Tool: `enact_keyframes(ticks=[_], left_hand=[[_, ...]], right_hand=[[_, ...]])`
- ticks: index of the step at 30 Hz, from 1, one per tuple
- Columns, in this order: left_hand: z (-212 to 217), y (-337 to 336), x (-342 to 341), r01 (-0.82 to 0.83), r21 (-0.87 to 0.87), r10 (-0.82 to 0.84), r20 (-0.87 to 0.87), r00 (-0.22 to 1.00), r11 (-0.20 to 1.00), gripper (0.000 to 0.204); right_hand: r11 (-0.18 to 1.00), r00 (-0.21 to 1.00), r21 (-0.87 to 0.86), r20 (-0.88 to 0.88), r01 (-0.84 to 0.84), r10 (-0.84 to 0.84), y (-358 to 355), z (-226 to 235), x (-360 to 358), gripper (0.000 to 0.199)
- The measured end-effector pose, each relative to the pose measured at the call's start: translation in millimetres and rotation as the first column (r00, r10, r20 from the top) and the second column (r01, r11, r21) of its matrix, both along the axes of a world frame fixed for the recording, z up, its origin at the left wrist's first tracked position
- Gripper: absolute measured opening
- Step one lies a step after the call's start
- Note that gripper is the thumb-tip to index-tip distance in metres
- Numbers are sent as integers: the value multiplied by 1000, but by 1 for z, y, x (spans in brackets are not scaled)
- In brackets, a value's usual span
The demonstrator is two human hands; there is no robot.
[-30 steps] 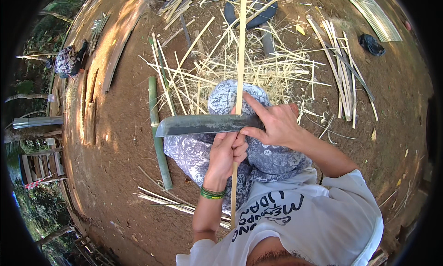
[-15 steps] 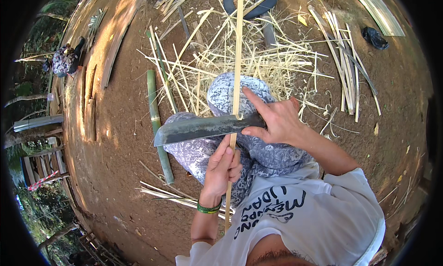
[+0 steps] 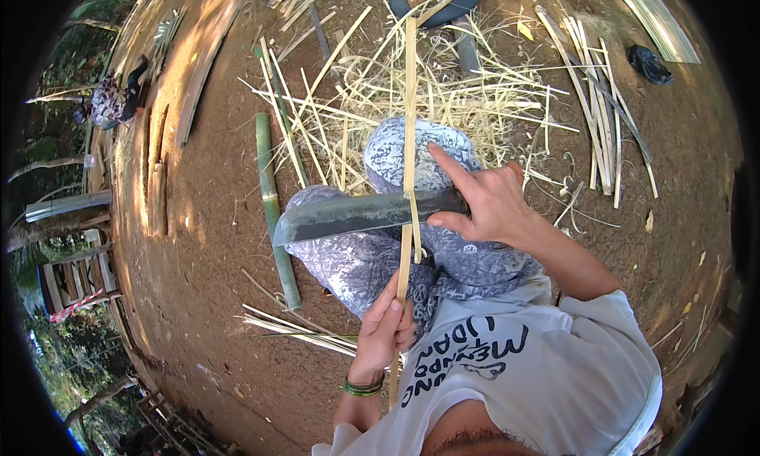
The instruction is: The person sits on the ground and uses a machete to split long bamboo strips into thinner pieces. They repeatedly position the bamboo and strike it with the blade to separate the material, accumulating a pile of split strips.
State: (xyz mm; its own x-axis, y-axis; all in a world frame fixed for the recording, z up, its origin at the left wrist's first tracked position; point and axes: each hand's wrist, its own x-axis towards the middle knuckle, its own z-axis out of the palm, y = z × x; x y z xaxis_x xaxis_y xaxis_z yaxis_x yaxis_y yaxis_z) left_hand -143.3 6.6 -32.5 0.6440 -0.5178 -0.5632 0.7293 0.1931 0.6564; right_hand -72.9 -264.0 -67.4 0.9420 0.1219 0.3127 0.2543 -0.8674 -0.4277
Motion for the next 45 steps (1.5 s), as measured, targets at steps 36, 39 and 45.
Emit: enact_keyframes(ticks=[36, 39, 45], left_hand=[[-32, 14, -50, -71, 86, 73, -18, 997, 994, 50], [-31, -17, -12, -58, 79, 55, 41, 998, 995, 50], [-21, -37, 10, -11, 115, -6, 145, 989, 993, 49]], right_hand=[[923, 972, 317, -156, 220, -178, -92, -2, 4, 83], [975, 985, 215, -171, 56, -19, -40, -1, -2, 81], [997, 978, 45, -202, 63, -52, -16, 7, 0, 84]])
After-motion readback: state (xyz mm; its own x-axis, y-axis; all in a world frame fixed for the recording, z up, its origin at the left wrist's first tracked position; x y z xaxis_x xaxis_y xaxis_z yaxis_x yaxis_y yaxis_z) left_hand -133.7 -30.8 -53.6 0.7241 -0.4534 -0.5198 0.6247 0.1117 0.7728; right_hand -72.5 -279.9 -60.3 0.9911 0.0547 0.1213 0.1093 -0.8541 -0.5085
